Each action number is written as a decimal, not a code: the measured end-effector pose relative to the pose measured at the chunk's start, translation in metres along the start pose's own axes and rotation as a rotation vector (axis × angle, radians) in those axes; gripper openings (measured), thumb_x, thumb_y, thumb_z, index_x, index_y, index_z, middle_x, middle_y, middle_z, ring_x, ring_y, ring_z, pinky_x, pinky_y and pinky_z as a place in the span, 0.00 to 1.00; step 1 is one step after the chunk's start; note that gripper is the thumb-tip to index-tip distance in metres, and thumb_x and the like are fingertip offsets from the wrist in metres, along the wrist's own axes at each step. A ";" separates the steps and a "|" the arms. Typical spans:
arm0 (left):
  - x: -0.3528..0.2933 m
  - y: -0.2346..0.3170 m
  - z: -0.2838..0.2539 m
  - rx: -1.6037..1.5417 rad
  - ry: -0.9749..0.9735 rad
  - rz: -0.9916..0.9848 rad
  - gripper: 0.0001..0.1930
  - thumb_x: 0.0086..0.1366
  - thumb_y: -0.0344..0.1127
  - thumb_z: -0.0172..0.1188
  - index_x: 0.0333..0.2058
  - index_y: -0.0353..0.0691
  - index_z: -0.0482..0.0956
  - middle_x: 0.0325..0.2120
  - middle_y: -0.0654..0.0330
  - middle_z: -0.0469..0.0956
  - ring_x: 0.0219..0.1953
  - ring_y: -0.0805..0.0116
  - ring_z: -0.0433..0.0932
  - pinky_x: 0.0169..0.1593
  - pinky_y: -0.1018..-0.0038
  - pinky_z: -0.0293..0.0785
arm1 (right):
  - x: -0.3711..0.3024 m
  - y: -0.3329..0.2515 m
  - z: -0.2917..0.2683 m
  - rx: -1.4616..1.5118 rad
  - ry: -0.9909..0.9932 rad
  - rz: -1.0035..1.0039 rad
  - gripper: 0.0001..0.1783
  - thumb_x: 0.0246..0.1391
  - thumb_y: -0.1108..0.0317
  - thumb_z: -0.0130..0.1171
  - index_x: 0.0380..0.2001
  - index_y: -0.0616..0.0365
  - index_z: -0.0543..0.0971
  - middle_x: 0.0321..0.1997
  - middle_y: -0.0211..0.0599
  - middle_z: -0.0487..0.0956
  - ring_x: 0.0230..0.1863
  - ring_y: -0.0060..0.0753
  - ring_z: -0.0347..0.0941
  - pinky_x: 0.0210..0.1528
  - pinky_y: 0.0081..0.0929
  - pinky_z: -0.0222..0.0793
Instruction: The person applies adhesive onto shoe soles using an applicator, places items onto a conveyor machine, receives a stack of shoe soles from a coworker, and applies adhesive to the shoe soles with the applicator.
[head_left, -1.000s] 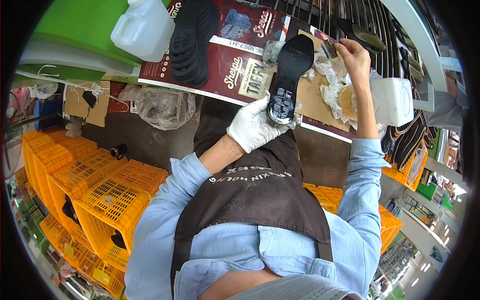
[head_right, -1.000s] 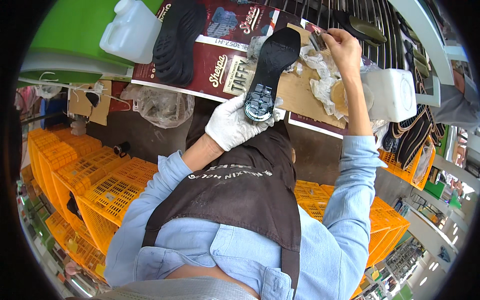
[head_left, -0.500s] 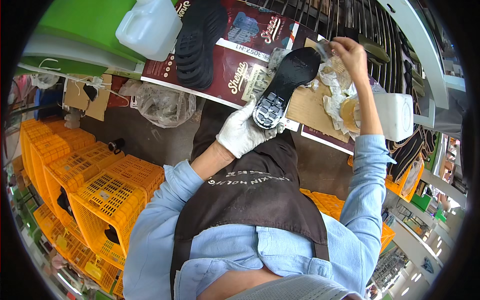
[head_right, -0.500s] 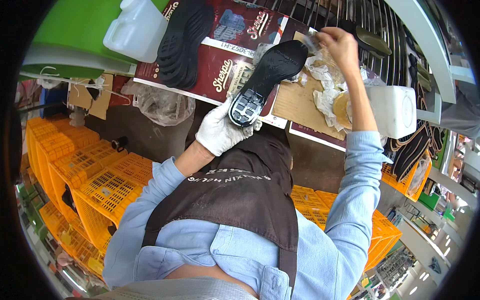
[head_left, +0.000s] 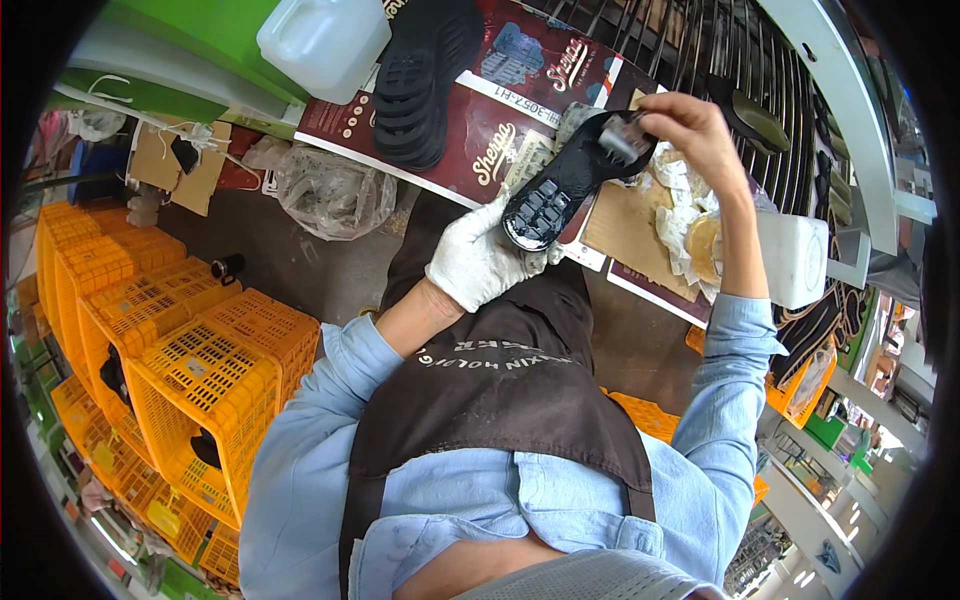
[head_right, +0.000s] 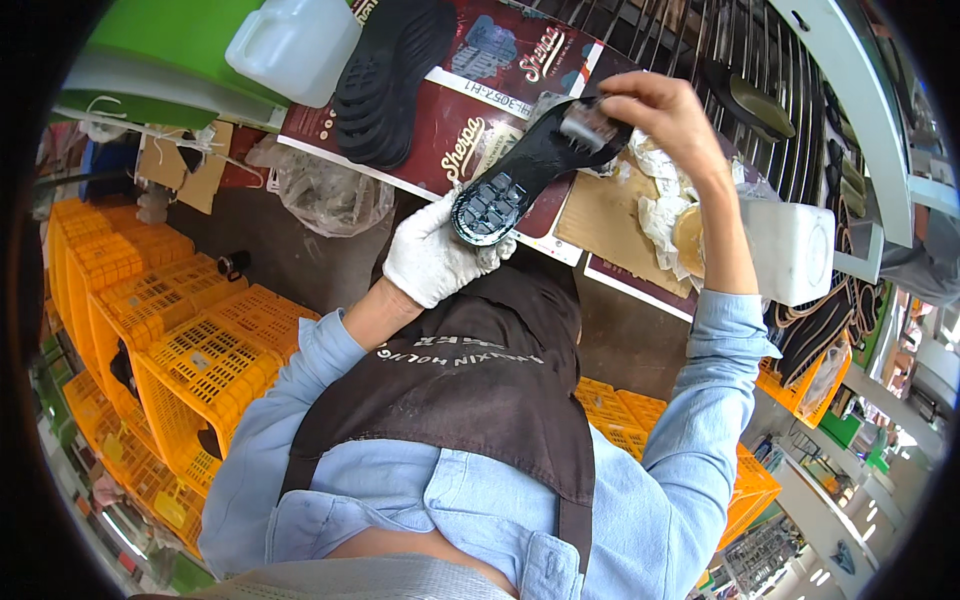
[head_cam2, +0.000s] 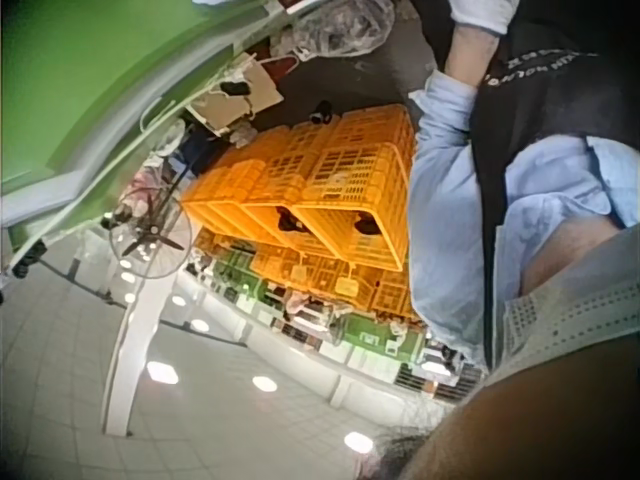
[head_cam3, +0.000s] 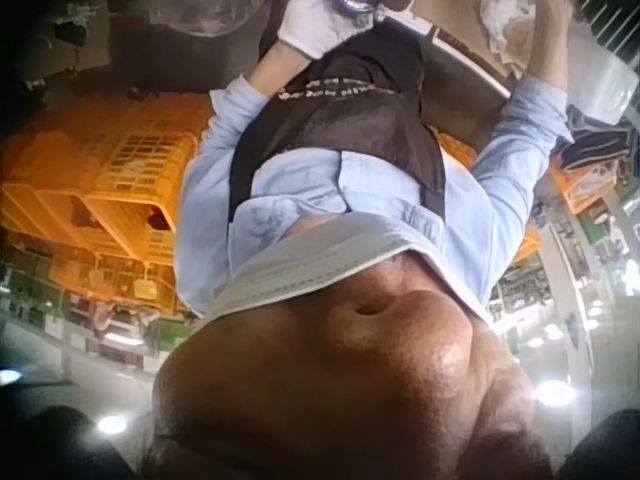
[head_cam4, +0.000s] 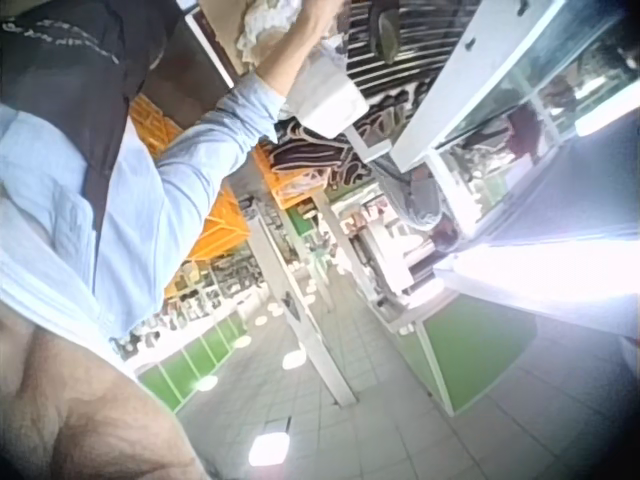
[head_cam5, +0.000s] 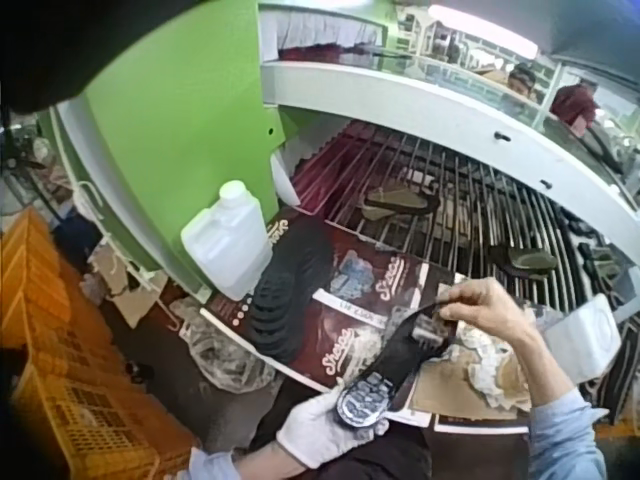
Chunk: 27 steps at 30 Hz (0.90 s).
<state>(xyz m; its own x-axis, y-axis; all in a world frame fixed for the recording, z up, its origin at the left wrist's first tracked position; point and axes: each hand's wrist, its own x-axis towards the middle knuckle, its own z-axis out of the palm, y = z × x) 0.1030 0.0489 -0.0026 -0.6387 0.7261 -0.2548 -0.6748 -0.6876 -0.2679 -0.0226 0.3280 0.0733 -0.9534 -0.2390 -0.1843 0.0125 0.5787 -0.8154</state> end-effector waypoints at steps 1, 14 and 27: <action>-0.001 -0.001 0.001 0.036 0.015 0.021 0.21 0.70 0.45 0.40 0.55 0.39 0.64 0.50 0.45 0.68 0.47 0.45 0.71 0.47 0.57 0.75 | 0.002 -0.002 0.007 -0.139 0.014 0.017 0.13 0.53 0.72 0.60 0.42 0.65 0.79 0.35 0.30 0.80 0.36 0.15 0.72 0.39 0.17 0.69; -0.001 0.003 -0.002 0.146 0.011 0.047 0.21 0.71 0.45 0.40 0.55 0.38 0.64 0.47 0.47 0.72 0.42 0.49 0.76 0.43 0.60 0.78 | 0.024 0.040 -0.039 -0.047 0.425 0.085 0.15 0.53 0.68 0.60 0.41 0.67 0.79 0.33 0.33 0.81 0.32 0.20 0.73 0.37 0.19 0.69; -0.004 0.004 -0.001 0.240 0.056 0.073 0.20 0.69 0.46 0.42 0.51 0.38 0.69 0.46 0.47 0.72 0.41 0.53 0.75 0.44 0.61 0.76 | 0.032 0.058 -0.021 -0.213 0.253 0.009 0.16 0.53 0.63 0.61 0.41 0.64 0.80 0.31 0.27 0.79 0.29 0.15 0.70 0.33 0.14 0.66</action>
<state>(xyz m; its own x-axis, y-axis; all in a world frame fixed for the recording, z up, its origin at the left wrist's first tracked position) 0.1032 0.0437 -0.0039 -0.6720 0.6686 -0.3183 -0.7003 -0.7136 -0.0206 -0.0583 0.3700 0.0319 -0.9985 -0.0475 -0.0275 -0.0164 0.7362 -0.6765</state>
